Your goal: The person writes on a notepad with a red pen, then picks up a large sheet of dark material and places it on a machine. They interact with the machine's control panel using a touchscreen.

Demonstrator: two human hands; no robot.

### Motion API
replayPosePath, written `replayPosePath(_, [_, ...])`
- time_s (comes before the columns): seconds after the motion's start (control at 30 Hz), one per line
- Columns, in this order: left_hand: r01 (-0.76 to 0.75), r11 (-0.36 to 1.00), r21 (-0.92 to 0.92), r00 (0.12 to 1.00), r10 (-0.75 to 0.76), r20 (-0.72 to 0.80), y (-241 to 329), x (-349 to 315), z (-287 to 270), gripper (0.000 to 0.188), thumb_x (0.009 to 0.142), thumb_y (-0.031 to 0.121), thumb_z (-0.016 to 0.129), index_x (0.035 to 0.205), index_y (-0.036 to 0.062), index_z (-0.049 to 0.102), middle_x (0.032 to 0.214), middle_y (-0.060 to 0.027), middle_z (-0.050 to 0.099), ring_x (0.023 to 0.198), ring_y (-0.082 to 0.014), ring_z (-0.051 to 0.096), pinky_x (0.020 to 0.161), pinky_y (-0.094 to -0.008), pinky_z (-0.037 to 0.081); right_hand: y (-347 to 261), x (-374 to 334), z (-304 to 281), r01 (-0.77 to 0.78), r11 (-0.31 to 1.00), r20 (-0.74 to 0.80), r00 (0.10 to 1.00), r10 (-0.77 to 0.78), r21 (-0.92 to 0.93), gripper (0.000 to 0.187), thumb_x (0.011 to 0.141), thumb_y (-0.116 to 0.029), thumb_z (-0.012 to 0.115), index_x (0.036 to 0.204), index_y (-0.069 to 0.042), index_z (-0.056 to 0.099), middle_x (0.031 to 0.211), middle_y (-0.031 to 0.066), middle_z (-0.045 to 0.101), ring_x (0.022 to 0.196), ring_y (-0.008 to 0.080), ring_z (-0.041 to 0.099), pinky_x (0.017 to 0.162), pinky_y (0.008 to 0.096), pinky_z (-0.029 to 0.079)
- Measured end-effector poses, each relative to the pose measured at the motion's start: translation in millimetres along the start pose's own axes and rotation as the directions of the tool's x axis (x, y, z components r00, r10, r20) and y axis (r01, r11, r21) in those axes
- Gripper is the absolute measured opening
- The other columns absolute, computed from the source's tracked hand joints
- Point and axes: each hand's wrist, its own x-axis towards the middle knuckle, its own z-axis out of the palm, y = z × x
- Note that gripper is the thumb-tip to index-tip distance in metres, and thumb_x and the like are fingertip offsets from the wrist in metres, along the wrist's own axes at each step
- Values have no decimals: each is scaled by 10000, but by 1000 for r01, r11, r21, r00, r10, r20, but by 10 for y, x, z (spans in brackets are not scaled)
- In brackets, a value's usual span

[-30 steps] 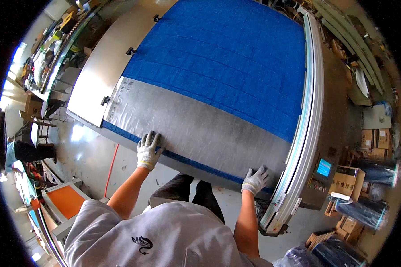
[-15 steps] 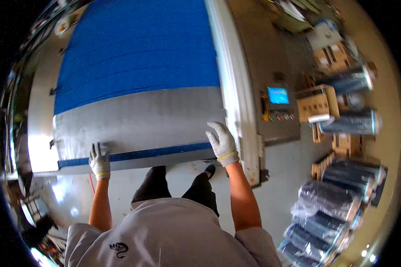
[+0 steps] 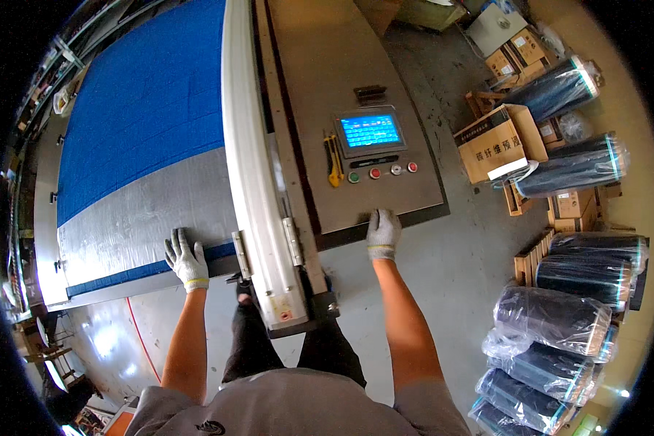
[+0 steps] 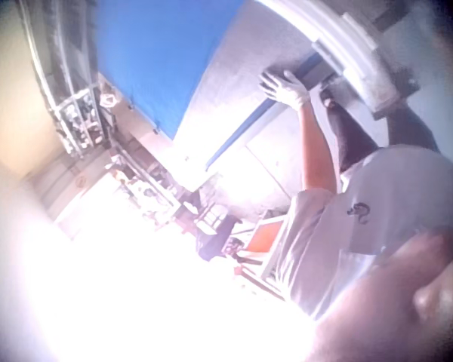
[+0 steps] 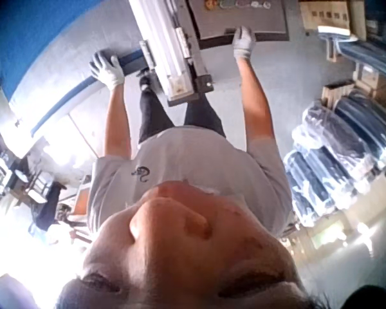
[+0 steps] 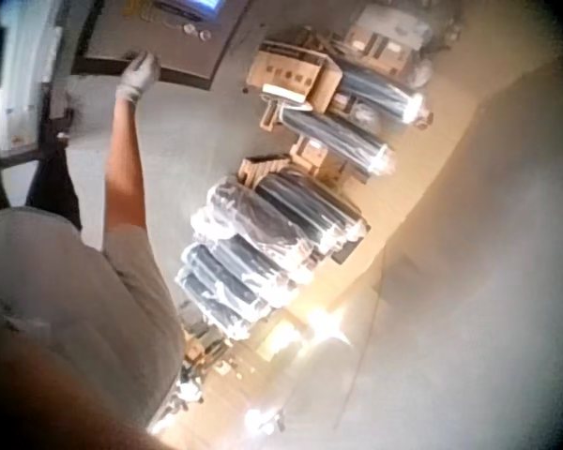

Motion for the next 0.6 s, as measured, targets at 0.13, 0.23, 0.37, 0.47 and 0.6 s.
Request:
replayPosePath(0.13, [92, 989, 111, 995, -89, -33, 173, -30, 83, 578, 978, 378, 483, 1501, 145, 412, 1574, -67, 372, 1454, -369, 290, 1187, -547, 151, 138, 305, 244, 49, 966, -4, 999, -51, -254, 230, 935, -280, 569, 876, -65, 628, 846, 166, 639, 788, 369, 619, 714, 495, 473])
replayPosePath(0.23, [79, 988, 133, 996, -74, -41, 223, -21, 79, 544, 995, 360, 456, 1500, 160, 424, 1575, -61, 371, 1457, -373, 280, 1197, -547, 126, 162, 406, 402, -47, 927, -1, 999, 51, -373, 273, 935, -318, 561, 861, -69, 643, 850, 157, 648, 797, 356, 625, 730, 489, 472])
replayPosePath(0.37, [69, 980, 186, 998, -69, -9, 235, -16, 64, 509, 998, 366, 438, 1482, 207, 463, 1575, -65, 369, 1456, -374, 282, 1199, -547, 119, 108, 392, 453, -70, 935, -56, 997, 54, -349, 265, 931, -306, 564, 860, -66, 651, 872, 153, 656, 803, 359, 622, 735, 489, 470])
replayPosePath(0.47, [64, 978, 197, 998, -67, 6, 254, -21, 40, 493, 1000, 376, 425, 1470, 237, 483, 1567, -79, 374, 1454, -373, 284, 1199, -546, 117, 93, 397, 425, -49, 945, -43, 998, 37, -323, 248, 924, -296, 573, 870, -67, 652, 882, 153, 655, 800, 362, 619, 737, 490, 468])
replayPosePath(0.6, [42, 986, 161, 999, -40, -12, 229, -19, 35, 486, 993, 383, 432, 1454, 249, 505, 1544, -98, 398, 1444, -362, 300, 1196, -541, 128, 111, 397, 411, -32, 944, -49, 999, 17, -328, 222, 924, -284, 574, 871, -79, 640, 880, 143, 643, 819, 362, 611, 755, 495, 465])
